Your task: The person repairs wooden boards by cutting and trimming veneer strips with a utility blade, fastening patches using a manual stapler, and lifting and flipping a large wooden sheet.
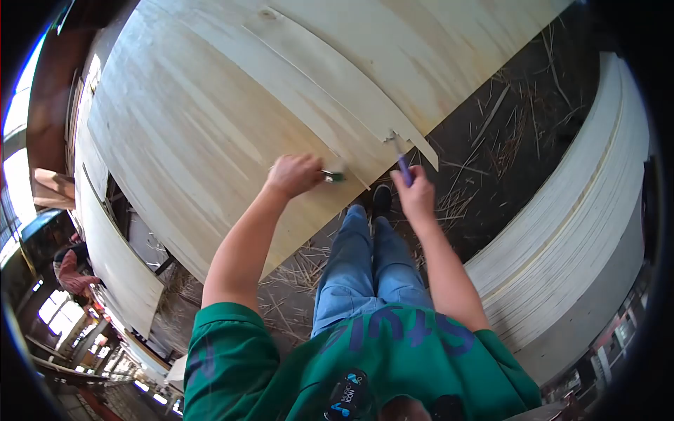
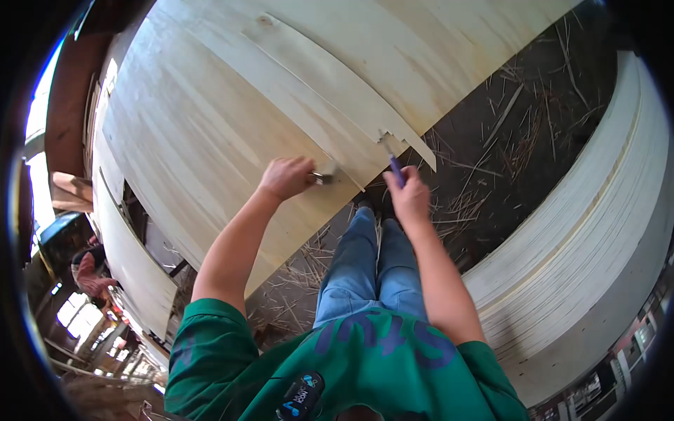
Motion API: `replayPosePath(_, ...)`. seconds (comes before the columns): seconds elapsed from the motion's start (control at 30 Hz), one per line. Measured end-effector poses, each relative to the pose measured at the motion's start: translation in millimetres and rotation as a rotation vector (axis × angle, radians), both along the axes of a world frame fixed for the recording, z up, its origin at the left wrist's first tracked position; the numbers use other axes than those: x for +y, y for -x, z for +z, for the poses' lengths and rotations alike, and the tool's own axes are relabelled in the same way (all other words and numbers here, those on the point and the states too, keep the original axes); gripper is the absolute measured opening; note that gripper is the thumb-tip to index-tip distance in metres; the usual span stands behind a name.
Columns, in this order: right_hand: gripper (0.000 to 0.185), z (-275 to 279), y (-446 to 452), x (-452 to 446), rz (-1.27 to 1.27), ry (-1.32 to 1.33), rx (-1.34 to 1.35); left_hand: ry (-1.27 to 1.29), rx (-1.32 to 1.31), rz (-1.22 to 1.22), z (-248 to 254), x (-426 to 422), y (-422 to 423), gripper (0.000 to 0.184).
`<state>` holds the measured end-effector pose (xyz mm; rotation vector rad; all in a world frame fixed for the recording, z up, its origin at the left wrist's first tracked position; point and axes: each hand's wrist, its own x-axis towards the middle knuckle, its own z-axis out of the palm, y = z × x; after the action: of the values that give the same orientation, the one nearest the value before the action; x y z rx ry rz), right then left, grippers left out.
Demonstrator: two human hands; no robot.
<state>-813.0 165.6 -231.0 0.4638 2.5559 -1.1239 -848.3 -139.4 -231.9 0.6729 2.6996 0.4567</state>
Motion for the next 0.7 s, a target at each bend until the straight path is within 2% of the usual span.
replayPosePath(0.07, 0.033, 9.0, 38.2, 22.1, 0.14, -0.199, 0.123, 0.135, 0.065, 0.38, -7.0, -49.7, -23.6, 0.02)
replayPosePath(0.1, 0.031, 1.0, 56.6, 27.5, 0.219, -0.259, 0.309, 0.166, 0.112, 0.561, -0.7, -73.5, -32.8, 0.023)
replayPosePath(0.2, 0.037, 0.8, 93.7, 7.5, 0.383, -0.39, 0.194, 0.326, 0.097, 0.922, 3.8, -131.5, -69.7, 0.031)
replayPosePath(0.23, 0.039, 0.1, 99.2, -1.3, 0.418, -0.378, 0.071, 0.361, 0.087, 0.922, -31.2, -165.3, -94.3, 0.039)
replayPosePath(0.3, 0.045, -6.0, 105.9, -5.8, 0.459, -0.362, -0.03, 0.367, -0.004, 1.03, 4.6, -161.2, -97.4, 0.044)
replayPosePath(0.37, 0.044, 0.1, 109.8, -4.2, 0.456, -0.309, -0.122, 0.325, 0.076, 0.982, 2.1, -180.3, -100.0, 0.051)
replayPosePath(0.43, 0.043, -14.9, 122.0, 5.3, 0.491, -0.226, -0.111, 0.344, -0.032, 0.981, -0.5, -212.1, -74.7, 0.056)
replayPosePath(0.5, 0.042, -8.5, 155.5, -10.5, 0.451, -0.214, -0.017, 0.413, 0.226, 0.987, -28.1, -256.3, -41.9, 0.061)
replayPosePath(0.53, 0.043, 0.2, 177.8, -25.0, 0.38, -0.21, -0.081, 0.454, 0.335, 0.989, -42.4, -275.7, -34.3, 0.064)
replayPosePath(0.57, 0.044, -3.6, 195.4, -37.6, 0.393, -0.2, 0.064, 0.406, 0.212, 1.08, -45.5, -293.2, -17.9, 0.074)
replayPosePath(0.63, 0.04, -19.7, 247.3, -72.5, 0.497, -0.393, 0.332, 0.527, 0.388, 1.088, -52.8, -327.0, 12.5, 0.081)
replayPosePath(0.7, 0.04, -20.7, 296.0, -140.5, 0.53, -0.219, 0.565, 0.532, 0.438, 1.124, -52.6, -359.5, 50.4, 0.078)
